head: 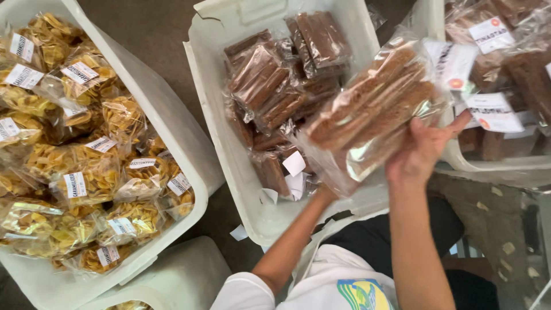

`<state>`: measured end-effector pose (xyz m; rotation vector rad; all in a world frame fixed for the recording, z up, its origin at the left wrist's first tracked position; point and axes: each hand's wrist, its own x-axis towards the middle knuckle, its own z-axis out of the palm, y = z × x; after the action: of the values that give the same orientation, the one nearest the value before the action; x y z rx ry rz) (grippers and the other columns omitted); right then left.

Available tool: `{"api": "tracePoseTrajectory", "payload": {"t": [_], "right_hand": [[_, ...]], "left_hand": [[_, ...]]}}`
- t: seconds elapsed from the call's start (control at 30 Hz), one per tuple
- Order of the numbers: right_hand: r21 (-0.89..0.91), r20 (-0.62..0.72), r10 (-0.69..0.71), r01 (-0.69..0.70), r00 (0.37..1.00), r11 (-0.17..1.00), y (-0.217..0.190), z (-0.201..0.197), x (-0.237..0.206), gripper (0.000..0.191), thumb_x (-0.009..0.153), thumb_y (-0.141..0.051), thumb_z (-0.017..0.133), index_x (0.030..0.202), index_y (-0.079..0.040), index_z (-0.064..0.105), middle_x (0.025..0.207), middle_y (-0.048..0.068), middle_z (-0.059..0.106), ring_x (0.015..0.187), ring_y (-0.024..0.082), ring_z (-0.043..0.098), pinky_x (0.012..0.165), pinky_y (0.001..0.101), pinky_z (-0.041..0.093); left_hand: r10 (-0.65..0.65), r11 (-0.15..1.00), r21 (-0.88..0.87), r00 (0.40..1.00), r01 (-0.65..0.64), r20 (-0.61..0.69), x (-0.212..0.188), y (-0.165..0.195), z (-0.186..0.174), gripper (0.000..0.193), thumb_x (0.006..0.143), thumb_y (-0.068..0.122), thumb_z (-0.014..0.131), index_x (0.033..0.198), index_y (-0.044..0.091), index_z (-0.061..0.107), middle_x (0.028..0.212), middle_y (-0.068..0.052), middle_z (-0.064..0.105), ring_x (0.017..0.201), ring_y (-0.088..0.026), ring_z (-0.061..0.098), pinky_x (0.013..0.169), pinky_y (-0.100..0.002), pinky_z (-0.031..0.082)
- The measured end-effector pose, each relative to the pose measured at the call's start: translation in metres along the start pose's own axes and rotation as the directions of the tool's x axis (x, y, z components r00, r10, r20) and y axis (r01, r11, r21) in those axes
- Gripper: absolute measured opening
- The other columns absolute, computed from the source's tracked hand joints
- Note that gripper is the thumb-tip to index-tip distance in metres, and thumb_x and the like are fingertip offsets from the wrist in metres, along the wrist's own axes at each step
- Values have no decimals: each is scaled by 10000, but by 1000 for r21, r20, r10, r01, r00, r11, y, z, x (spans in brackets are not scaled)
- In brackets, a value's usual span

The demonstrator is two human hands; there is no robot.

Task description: The person repeatedly picks up pre-packaged food items from a white bin, applies a printed label to the front of each package, and places the labeled package into a second bin. The process is repeated for multiple items in a continuous loop.

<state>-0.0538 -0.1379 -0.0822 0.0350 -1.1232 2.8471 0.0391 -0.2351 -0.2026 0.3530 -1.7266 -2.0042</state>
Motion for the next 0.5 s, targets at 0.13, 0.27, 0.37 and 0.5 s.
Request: {"api": "tracePoseTrajectory", "payload": {"t": [0.13, 0.27, 0.37, 0.5], "right_hand": [[-264, 101, 34, -6, 994, 965, -49, -8, -2, 1241, 874, 132, 707, 1665, -330, -129, 1596, 173, 406, 1354, 319, 451, 1191, 458, 475], [-426, 181, -59, 132, 982, 895, -59, -41, -15, 1219, 883, 170, 723, 1642, -288, -113, 1583, 119, 415, 1423, 226, 467, 1194, 368, 448], [-489, 124, -276, 300, 953, 819, -80, -66, -23, 1062, 1023, 181, 655, 1687, -262, -46, 1450, 150, 472, 1343, 226, 519, 1164, 351, 443], [-487, -39, -376, 311, 926, 816, -109, -77, -51, 945, 1043, 150, 723, 1701, -119, 99, 1257, 85, 589, 997, 153, 566, 974, 314, 483]], "left_hand": [[-174, 608, -645, 870, 463, 460, 42, 20, -42, 1022, 868, 569, 759, 1629, 28, 342, 1549, -128, 537, 1439, -242, 502, 1245, -413, 357], [-364, 811, -213, 755, 545, 545, 40, 54, -18, 901, 836, 209, 825, 1575, 10, 350, 1469, -128, 525, 1327, -236, 519, 1138, -400, 406], [-335, 838, -224, 794, 497, 508, 32, 72, -2, 840, 880, 167, 774, 1595, 36, 353, 1487, -109, 533, 1342, -201, 521, 1143, -342, 403], [-342, 855, -219, 829, 470, 441, 27, 72, 8, 830, 904, 224, 748, 1605, 28, 349, 1434, -126, 580, 1287, -215, 564, 1122, -353, 433]]}}
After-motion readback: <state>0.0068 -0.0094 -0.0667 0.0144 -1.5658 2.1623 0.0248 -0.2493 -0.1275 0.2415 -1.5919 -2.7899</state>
